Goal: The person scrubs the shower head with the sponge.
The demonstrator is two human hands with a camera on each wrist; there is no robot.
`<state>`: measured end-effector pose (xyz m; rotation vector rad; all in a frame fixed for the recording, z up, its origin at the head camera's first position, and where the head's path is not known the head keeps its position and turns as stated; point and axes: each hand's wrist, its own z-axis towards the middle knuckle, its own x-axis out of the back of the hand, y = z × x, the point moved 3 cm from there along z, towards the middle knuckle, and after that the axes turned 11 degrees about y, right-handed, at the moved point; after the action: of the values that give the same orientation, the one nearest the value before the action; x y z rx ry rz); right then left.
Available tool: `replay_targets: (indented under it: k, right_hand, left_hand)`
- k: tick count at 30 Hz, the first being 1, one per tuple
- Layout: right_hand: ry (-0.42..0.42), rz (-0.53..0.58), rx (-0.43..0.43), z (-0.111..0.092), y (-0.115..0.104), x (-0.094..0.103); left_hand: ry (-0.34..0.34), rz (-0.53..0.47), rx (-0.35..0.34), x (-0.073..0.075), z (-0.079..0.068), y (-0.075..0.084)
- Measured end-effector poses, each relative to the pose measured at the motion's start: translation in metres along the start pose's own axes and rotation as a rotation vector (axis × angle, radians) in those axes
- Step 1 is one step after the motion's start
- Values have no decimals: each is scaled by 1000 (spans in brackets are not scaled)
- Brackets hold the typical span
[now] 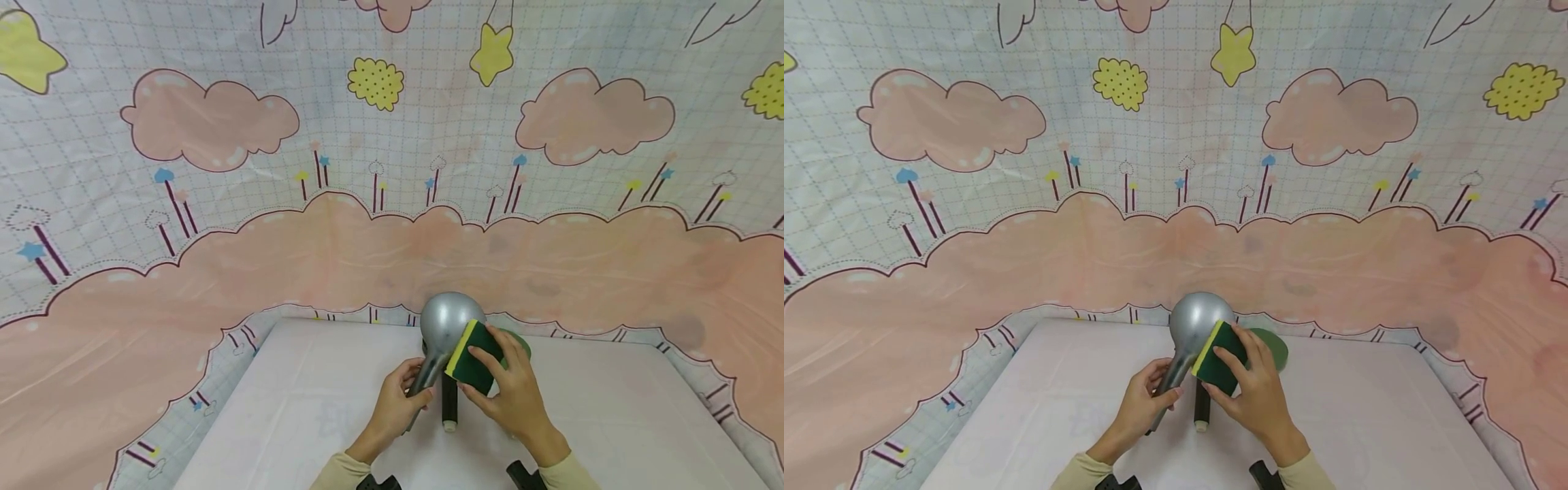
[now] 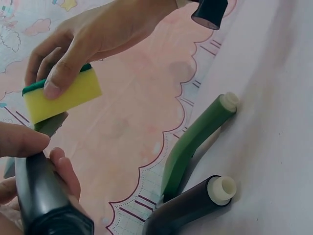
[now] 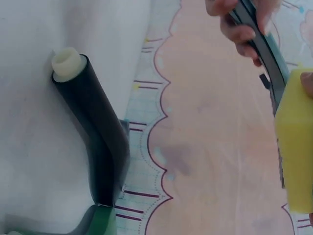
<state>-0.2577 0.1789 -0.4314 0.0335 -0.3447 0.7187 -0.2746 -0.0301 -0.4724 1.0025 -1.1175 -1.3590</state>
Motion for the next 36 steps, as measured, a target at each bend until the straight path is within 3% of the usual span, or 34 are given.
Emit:
replay_targets:
  k: [12,19,23,29,36]
  right_hand:
    - [55,5,-205,2,19,15]
    - [121,46,-240,4,27,21]
    - [107,39,-260,4,28,21]
    - [99,21,-232,4,21,19]
    - [120,33,-102,9,1,12]
  left_hand:
    - [-32,34,-50,2,-1,0]
    - [-34,78,-82,4,-4,3]
    - [-28,114,-114,4,-6,7]
    - [-23,134,-156,2,-6,8]
    - [-11,147,-167,1,-4,7]
